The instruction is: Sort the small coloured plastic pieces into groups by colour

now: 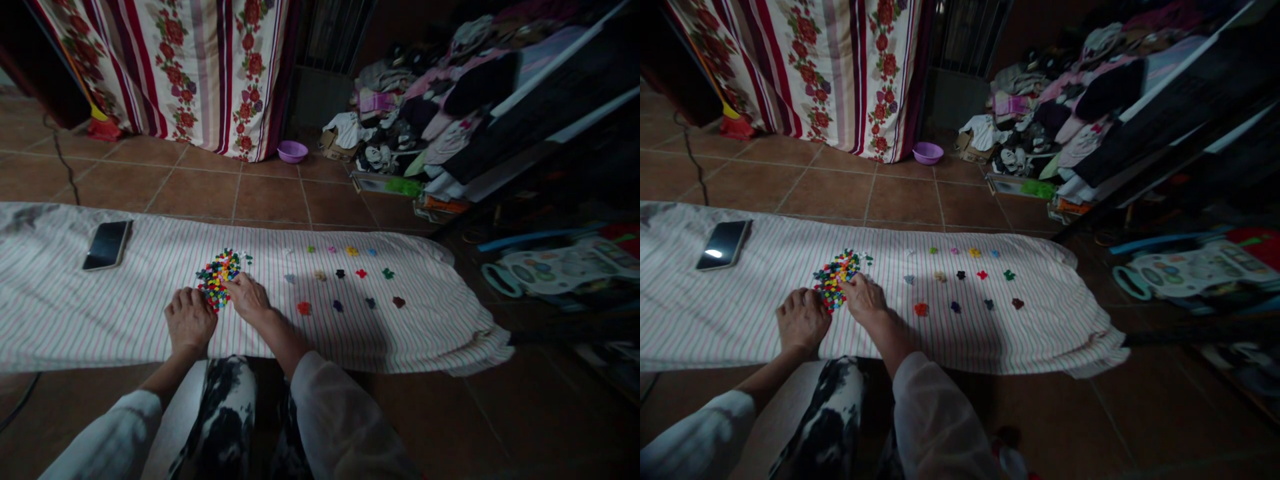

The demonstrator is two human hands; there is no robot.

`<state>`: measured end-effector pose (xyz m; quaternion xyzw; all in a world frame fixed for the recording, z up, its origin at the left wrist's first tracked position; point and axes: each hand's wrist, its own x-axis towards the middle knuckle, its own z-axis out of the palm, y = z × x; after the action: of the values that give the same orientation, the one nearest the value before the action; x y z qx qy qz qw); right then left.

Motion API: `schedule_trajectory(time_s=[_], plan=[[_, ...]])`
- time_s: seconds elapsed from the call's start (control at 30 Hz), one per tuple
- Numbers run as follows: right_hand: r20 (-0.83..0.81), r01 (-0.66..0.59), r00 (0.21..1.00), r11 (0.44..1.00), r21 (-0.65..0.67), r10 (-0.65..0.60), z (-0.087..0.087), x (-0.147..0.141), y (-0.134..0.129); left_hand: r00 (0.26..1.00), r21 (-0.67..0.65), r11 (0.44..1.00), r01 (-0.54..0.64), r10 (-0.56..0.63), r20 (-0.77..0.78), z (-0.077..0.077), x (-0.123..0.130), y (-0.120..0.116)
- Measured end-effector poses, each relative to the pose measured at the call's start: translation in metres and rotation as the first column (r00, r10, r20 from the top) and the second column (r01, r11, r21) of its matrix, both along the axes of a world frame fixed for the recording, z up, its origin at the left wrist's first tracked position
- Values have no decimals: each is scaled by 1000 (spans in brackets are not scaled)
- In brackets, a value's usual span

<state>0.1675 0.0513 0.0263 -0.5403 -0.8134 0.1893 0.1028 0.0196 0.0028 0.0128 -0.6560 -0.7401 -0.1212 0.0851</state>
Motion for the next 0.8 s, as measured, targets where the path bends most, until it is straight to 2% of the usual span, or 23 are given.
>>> schedule_trajectory(time_s=[0.27,0.57,0.8], plan=[[-27,22,999,999,33,-21,0,1,0,1000,-2,1000,-9,9,-13,1,0,0],[-9,-39,999,998,-39,38,4,0,7,1000,-17,1000,-16,16,4,2,1,0],[-21,-4,1000,999,-32,4,8,-3,8,1000,0,1000,-7,7,-14,2,1,0]])
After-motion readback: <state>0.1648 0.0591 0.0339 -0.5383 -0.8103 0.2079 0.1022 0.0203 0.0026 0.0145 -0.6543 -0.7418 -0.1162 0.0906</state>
